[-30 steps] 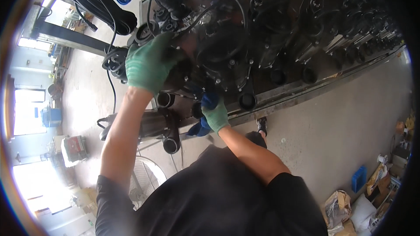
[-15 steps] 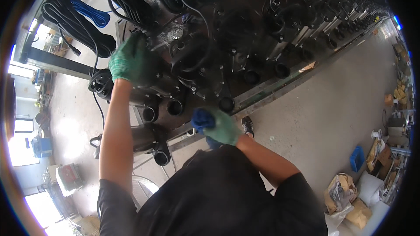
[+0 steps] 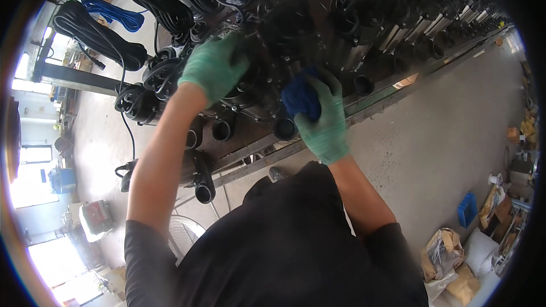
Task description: The person wipes the exterior of multiple submersible pumps with a blue cloth while handling them one by one on a workbench.
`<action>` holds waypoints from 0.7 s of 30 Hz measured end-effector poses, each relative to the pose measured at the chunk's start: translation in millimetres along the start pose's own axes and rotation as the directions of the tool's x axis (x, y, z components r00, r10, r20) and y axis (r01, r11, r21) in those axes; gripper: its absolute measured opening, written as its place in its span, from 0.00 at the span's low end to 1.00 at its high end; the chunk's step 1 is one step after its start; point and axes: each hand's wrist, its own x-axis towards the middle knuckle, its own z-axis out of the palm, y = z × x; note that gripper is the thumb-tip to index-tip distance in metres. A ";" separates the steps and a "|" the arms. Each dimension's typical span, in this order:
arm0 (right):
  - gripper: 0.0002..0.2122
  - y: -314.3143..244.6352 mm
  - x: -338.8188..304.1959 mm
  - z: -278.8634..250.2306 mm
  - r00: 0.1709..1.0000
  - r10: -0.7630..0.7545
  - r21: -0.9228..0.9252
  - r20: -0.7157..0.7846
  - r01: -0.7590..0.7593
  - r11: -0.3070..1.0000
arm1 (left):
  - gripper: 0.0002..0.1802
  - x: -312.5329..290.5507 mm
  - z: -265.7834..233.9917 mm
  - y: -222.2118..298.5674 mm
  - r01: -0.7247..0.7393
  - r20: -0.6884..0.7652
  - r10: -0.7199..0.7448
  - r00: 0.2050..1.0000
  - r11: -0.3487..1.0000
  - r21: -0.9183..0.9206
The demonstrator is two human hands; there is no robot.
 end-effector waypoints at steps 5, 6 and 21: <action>0.41 -6.1 -16.6 60.7 0.980 -0.177 0.029 -0.090 0.180 0.983 | 0.26 6.5 -1.1 -3.8 0.087 0.131 -0.079 0.988 0.994 -0.063; 0.41 2.1 -27.9 81.5 0.988 -0.143 0.057 -0.056 0.146 0.988 | 0.20 11.5 -3.7 8.8 0.145 0.137 -0.136 0.981 0.988 -0.060; 0.21 1.9 -41.6 129.4 0.997 0.018 -0.225 0.081 0.001 0.974 | 0.27 19.3 13.0 9.5 0.124 0.023 -0.123 0.992 0.991 -0.041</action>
